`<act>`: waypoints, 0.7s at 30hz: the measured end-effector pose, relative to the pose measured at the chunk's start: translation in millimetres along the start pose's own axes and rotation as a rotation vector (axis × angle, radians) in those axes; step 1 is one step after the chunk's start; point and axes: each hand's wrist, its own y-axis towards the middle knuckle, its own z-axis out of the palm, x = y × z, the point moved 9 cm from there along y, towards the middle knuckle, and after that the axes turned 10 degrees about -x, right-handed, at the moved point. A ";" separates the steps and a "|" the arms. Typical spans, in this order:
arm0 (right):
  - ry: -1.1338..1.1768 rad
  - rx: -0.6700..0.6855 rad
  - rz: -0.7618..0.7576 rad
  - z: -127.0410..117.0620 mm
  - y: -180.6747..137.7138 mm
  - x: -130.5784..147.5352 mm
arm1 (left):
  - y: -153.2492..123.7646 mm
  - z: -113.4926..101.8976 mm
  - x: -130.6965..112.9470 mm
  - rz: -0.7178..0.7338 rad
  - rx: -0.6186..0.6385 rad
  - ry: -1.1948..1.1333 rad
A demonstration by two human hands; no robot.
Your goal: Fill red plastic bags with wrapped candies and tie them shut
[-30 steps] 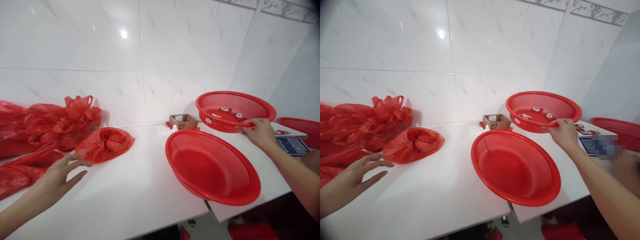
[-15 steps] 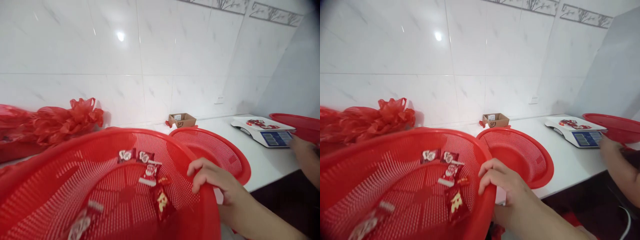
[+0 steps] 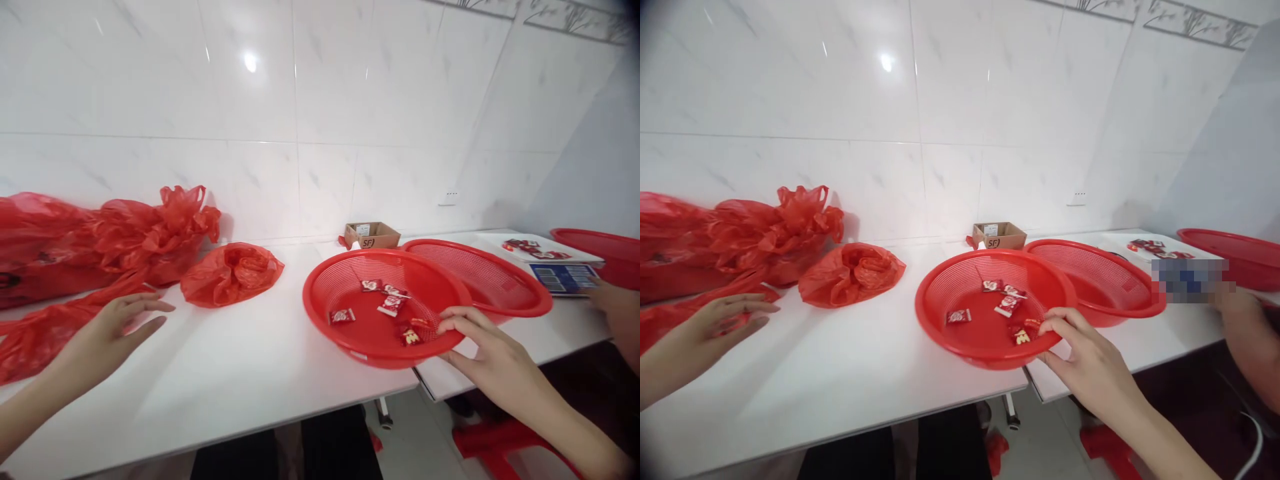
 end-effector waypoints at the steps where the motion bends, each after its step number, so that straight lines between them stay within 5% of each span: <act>1: -0.093 -0.034 0.018 2.2 -0.6 -5.9 | -1.3 6.9 -6.5 -0.011 0.050 -0.043; 6: -0.417 -0.018 0.051 21.3 -4.2 -15.6 | -1.0 38.5 -35.7 0.070 0.169 -0.082; 10: -0.334 0.136 0.083 29.4 -5.7 -3.5 | 4.7 60.0 -54.7 0.236 0.162 0.027; 14: 0.075 0.232 0.071 25.6 -4.7 54.8 | 14.6 90.9 -62.2 0.256 0.162 0.057; 17: 0.345 0.421 0.021 44.5 -9.5 118.0 | 23.2 109.4 -71.0 0.227 0.099 0.069; 21: 0.551 0.580 -0.106 89.7 -10.1 190.1 | 32.0 103.6 -79.7 0.113 -0.219 0.113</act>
